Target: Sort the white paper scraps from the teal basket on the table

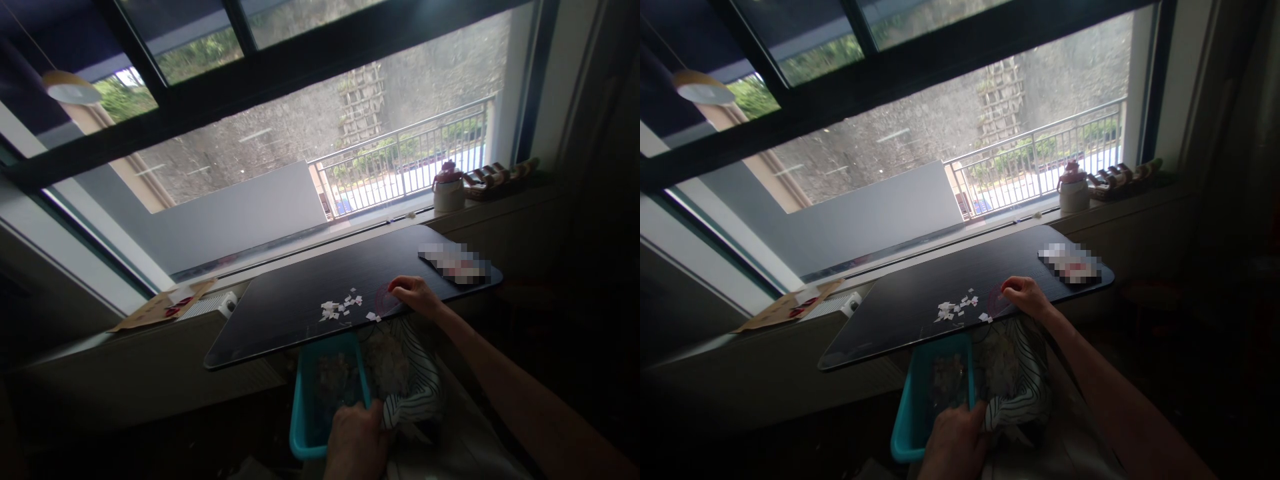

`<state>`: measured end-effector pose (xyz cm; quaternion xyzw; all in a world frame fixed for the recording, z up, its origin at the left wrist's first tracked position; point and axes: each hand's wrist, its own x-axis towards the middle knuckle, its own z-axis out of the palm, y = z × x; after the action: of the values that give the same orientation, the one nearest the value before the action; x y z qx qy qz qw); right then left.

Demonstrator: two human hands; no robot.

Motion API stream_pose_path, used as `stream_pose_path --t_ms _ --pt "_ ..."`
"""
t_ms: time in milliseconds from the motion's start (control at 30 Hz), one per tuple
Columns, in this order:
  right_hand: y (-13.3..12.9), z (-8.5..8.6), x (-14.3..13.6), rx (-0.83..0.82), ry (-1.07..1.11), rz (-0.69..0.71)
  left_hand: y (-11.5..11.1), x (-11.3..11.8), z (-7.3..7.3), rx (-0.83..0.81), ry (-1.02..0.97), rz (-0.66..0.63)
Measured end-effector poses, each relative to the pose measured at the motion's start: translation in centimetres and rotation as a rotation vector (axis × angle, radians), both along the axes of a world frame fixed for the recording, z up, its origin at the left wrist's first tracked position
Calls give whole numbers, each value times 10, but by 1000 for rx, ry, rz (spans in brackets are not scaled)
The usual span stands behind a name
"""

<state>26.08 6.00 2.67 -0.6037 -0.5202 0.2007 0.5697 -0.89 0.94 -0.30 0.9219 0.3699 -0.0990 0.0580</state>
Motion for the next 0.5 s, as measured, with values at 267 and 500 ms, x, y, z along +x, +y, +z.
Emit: stream_pose_path --t_ms 267,500 --pt "0 -1 1 0 41 51 -1 0 0 -2 -7 0" --pt "-1 2 0 -3 25 58 0 -1 -2 1 -28 -4"
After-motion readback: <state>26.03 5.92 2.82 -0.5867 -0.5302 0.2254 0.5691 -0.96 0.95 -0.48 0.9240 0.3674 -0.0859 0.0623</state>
